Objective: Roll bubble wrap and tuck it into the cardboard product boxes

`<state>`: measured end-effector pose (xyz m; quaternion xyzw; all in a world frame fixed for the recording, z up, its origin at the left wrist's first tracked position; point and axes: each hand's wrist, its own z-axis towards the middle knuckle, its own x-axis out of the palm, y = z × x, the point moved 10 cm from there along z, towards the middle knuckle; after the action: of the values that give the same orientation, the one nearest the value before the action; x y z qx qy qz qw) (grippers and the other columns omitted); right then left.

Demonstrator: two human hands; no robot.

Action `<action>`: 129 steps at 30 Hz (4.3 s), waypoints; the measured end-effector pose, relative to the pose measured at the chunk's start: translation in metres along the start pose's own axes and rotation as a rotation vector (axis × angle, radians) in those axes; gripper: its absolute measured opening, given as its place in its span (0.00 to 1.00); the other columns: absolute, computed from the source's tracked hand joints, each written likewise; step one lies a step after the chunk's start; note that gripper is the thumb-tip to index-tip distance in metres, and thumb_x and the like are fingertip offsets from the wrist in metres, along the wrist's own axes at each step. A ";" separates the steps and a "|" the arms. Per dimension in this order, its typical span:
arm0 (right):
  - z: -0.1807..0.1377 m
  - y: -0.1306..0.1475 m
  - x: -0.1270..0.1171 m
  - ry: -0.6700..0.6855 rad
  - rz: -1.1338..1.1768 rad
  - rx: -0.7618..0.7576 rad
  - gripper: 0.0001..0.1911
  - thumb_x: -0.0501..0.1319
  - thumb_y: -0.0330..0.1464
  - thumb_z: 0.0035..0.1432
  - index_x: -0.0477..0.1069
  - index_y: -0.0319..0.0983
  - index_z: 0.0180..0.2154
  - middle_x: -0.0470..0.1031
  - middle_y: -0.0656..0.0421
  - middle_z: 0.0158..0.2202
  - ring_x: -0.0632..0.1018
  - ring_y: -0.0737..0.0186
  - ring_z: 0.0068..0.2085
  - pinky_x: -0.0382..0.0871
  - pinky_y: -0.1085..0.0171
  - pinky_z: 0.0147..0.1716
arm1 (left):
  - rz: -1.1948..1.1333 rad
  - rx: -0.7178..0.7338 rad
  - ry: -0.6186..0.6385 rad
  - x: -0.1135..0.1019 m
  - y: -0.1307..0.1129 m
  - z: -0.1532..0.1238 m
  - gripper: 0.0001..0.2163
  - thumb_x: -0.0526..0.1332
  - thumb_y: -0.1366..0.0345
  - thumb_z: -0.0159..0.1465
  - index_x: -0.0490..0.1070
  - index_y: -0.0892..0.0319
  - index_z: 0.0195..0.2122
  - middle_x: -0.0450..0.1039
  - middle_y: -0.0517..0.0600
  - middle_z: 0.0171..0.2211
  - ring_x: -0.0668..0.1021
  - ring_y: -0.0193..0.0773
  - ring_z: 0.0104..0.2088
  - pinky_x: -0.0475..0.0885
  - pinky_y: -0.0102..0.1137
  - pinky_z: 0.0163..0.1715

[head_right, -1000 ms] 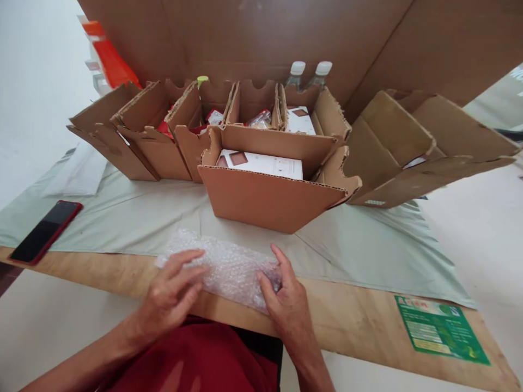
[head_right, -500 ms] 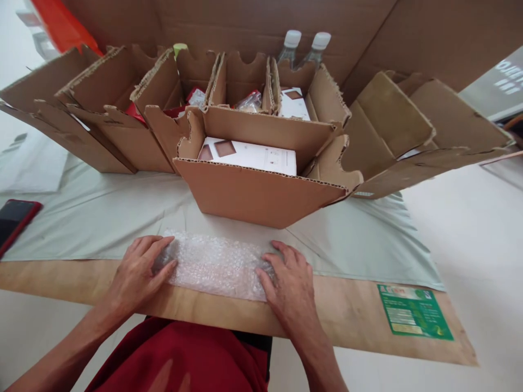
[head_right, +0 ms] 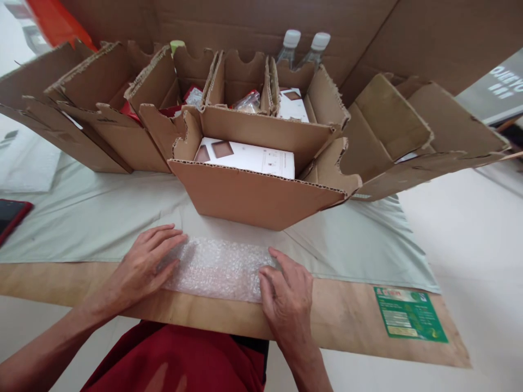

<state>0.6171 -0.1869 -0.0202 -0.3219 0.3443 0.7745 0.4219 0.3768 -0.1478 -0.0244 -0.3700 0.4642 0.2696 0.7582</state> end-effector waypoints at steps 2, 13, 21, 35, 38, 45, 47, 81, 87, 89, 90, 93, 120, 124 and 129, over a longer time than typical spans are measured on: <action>0.002 -0.001 0.004 0.045 0.008 0.002 0.04 0.59 0.28 0.69 0.71 0.39 0.45 0.79 0.49 0.49 0.79 0.53 0.48 0.66 0.54 0.48 | 0.043 0.045 0.046 0.005 -0.006 0.006 0.17 0.58 0.74 0.67 0.68 0.62 0.57 0.75 0.59 0.51 0.73 0.54 0.55 0.70 0.48 0.53; 0.005 -0.008 0.013 0.090 -0.037 0.046 0.08 0.58 0.29 0.69 0.73 0.40 0.35 0.79 0.54 0.38 0.75 0.54 0.41 0.62 0.58 0.41 | 0.128 -0.047 0.216 0.025 0.003 0.012 0.17 0.58 0.73 0.63 0.74 0.62 0.53 0.75 0.58 0.43 0.77 0.51 0.41 0.75 0.46 0.41; -0.003 -0.004 -0.012 -0.045 0.135 0.073 0.05 0.60 0.26 0.67 0.69 0.41 0.40 0.81 0.54 0.43 0.81 0.58 0.43 0.71 0.59 0.44 | 0.073 -0.085 0.234 0.020 0.019 0.010 0.13 0.56 0.67 0.66 0.77 0.56 0.48 0.82 0.52 0.36 0.82 0.49 0.37 0.75 0.44 0.41; -0.003 -0.043 0.034 0.100 0.007 0.382 0.22 0.57 0.39 0.69 0.69 0.38 0.60 0.82 0.55 0.37 0.80 0.58 0.30 0.74 0.60 0.33 | 0.045 -0.187 0.196 0.032 0.055 0.019 0.13 0.56 0.64 0.68 0.77 0.55 0.48 0.82 0.51 0.33 0.82 0.46 0.34 0.73 0.41 0.40; -0.002 -0.042 0.033 0.101 0.005 0.375 0.21 0.56 0.39 0.70 0.69 0.38 0.60 0.82 0.55 0.37 0.80 0.58 0.30 0.73 0.61 0.32 | 0.080 -0.193 0.034 0.011 0.045 0.017 0.13 0.57 0.64 0.68 0.74 0.58 0.52 0.80 0.55 0.38 0.81 0.50 0.39 0.74 0.43 0.41; -0.001 -0.040 0.036 0.089 -0.002 0.344 0.21 0.59 0.40 0.69 0.69 0.40 0.59 0.81 0.55 0.39 0.80 0.58 0.31 0.73 0.61 0.33 | 0.047 0.098 -0.004 0.017 -0.059 0.003 0.16 0.56 0.72 0.69 0.71 0.56 0.57 0.70 0.59 0.62 0.68 0.54 0.66 0.63 0.53 0.64; -0.001 -0.041 0.035 0.090 0.012 0.333 0.21 0.59 0.40 0.69 0.69 0.40 0.60 0.81 0.55 0.39 0.80 0.59 0.31 0.73 0.61 0.33 | 0.062 0.085 0.127 0.044 -0.066 -0.002 0.17 0.57 0.66 0.71 0.69 0.55 0.60 0.67 0.59 0.66 0.65 0.57 0.69 0.54 0.60 0.68; 0.024 -0.019 0.045 0.218 -0.198 -0.023 0.16 0.54 0.37 0.70 0.75 0.36 0.47 0.80 0.46 0.52 0.79 0.45 0.48 0.69 0.51 0.42 | 0.084 -0.278 -0.176 -0.020 0.006 -0.048 0.13 0.57 0.61 0.72 0.71 0.60 0.54 0.78 0.56 0.42 0.80 0.47 0.41 0.76 0.41 0.42; 0.023 -0.016 0.036 0.121 0.010 -0.013 0.13 0.55 0.38 0.69 0.72 0.41 0.34 0.82 0.53 0.42 0.81 0.52 0.40 0.68 0.55 0.38 | 0.177 -0.627 -0.082 -0.025 0.058 -0.076 0.12 0.60 0.53 0.69 0.72 0.56 0.40 0.76 0.47 0.30 0.78 0.38 0.26 0.67 0.31 0.27; 0.021 -0.017 0.031 0.163 0.097 0.075 0.11 0.56 0.40 0.68 0.72 0.42 0.36 0.82 0.56 0.37 0.81 0.54 0.37 0.69 0.57 0.37 | 0.168 -0.668 -0.003 -0.015 0.060 -0.072 0.10 0.62 0.56 0.67 0.71 0.56 0.35 0.76 0.47 0.29 0.79 0.39 0.28 0.66 0.31 0.27; 0.019 -0.020 0.030 0.200 0.146 0.143 0.10 0.57 0.40 0.67 0.73 0.43 0.38 0.83 0.57 0.37 0.81 0.55 0.36 0.71 0.58 0.37 | 0.154 -0.690 0.022 -0.011 0.060 -0.070 0.08 0.61 0.58 0.67 0.71 0.56 0.33 0.76 0.47 0.29 0.79 0.39 0.29 0.65 0.31 0.28; 0.006 -0.028 0.034 0.339 0.273 0.367 0.15 0.58 0.42 0.64 0.73 0.43 0.48 0.83 0.56 0.39 0.84 0.55 0.39 0.75 0.60 0.37 | 0.066 -0.695 0.022 -0.006 0.055 -0.065 0.08 0.57 0.61 0.68 0.69 0.56 0.32 0.76 0.46 0.30 0.77 0.38 0.28 0.65 0.31 0.29; -0.035 0.096 0.118 0.795 1.239 0.884 0.25 0.61 0.51 0.64 0.76 0.42 0.53 0.77 0.57 0.35 0.75 0.62 0.33 0.72 0.64 0.33 | -0.124 0.010 -0.074 -0.036 0.034 -0.057 0.29 0.53 0.81 0.60 0.67 0.57 0.63 0.72 0.57 0.61 0.66 0.50 0.67 0.67 0.48 0.64; -0.046 0.098 0.120 0.768 1.384 1.048 0.28 0.60 0.56 0.63 0.78 0.41 0.50 0.78 0.57 0.35 0.77 0.62 0.34 0.73 0.62 0.40 | -0.159 0.058 -0.077 -0.019 -0.011 -0.092 0.29 0.58 0.79 0.61 0.63 0.62 0.65 0.67 0.63 0.66 0.61 0.57 0.71 0.59 0.55 0.68; -0.044 0.088 0.100 0.862 1.269 0.829 0.33 0.61 0.54 0.63 0.69 0.43 0.62 0.79 0.56 0.34 0.80 0.58 0.35 0.76 0.57 0.44 | -0.289 0.004 -0.197 -0.009 0.001 -0.077 0.20 0.58 0.77 0.64 0.70 0.60 0.57 0.82 0.56 0.46 0.77 0.48 0.57 0.67 0.46 0.62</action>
<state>0.5053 -0.2150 -0.1007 -0.1550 0.8424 0.4862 -0.1731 0.3333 -0.2100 -0.0399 -0.4032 0.3301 0.1919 0.8317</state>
